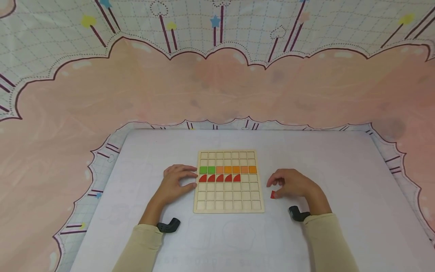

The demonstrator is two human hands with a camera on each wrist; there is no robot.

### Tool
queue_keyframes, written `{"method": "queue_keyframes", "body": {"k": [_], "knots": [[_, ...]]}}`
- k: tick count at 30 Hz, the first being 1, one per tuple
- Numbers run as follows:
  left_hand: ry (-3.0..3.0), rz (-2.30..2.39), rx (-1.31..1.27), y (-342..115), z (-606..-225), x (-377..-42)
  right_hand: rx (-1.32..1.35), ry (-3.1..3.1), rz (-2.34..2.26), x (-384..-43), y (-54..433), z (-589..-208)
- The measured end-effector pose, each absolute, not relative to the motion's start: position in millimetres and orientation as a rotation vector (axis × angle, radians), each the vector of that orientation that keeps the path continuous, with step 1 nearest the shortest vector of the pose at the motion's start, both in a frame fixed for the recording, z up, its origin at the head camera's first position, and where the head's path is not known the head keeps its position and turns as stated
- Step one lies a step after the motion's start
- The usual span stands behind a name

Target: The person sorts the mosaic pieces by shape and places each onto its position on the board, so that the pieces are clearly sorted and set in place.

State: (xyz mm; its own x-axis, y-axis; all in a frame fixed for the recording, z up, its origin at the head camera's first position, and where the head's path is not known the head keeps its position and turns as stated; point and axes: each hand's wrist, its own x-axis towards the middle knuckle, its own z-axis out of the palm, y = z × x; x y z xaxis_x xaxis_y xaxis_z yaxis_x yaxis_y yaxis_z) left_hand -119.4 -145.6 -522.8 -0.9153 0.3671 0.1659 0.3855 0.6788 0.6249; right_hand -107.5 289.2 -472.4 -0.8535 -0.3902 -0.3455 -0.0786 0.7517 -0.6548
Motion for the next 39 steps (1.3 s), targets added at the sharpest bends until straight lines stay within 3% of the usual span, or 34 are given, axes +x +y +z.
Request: {"method": "queue_keyframes", "body": {"k": [39], "knots": [[-2.878, -1.071, -0.624, -146, -523, -120, -0.349, 2.596, -0.813, -118, 282, -476]]}}
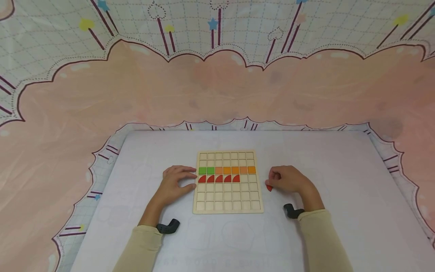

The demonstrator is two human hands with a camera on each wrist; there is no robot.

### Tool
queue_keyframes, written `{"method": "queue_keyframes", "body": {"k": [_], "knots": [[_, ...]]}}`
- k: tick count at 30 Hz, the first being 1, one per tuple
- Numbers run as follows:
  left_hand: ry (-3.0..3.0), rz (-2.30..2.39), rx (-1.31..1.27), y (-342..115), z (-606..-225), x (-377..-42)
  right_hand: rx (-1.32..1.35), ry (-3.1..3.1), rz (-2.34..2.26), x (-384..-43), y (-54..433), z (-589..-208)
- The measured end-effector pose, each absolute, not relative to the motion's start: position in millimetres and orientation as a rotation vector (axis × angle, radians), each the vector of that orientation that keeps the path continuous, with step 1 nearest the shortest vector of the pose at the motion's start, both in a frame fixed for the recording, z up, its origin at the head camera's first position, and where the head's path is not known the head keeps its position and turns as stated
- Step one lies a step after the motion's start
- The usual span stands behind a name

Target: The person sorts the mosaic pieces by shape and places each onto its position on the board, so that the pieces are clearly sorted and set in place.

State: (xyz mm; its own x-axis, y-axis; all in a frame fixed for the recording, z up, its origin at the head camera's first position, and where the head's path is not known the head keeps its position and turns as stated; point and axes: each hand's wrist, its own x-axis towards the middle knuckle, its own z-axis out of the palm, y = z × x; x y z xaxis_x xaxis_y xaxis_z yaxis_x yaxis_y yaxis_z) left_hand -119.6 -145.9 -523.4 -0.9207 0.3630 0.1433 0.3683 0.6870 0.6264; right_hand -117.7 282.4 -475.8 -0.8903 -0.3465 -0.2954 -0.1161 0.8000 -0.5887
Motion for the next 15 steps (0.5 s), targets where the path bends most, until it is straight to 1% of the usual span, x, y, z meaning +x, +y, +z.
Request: {"method": "queue_keyframes", "body": {"k": [15], "knots": [[-2.879, -1.068, -0.619, -145.9, -523.8, -119.6, -0.38, 2.514, -0.89, -116.0, 287.6, -474.8]]}}
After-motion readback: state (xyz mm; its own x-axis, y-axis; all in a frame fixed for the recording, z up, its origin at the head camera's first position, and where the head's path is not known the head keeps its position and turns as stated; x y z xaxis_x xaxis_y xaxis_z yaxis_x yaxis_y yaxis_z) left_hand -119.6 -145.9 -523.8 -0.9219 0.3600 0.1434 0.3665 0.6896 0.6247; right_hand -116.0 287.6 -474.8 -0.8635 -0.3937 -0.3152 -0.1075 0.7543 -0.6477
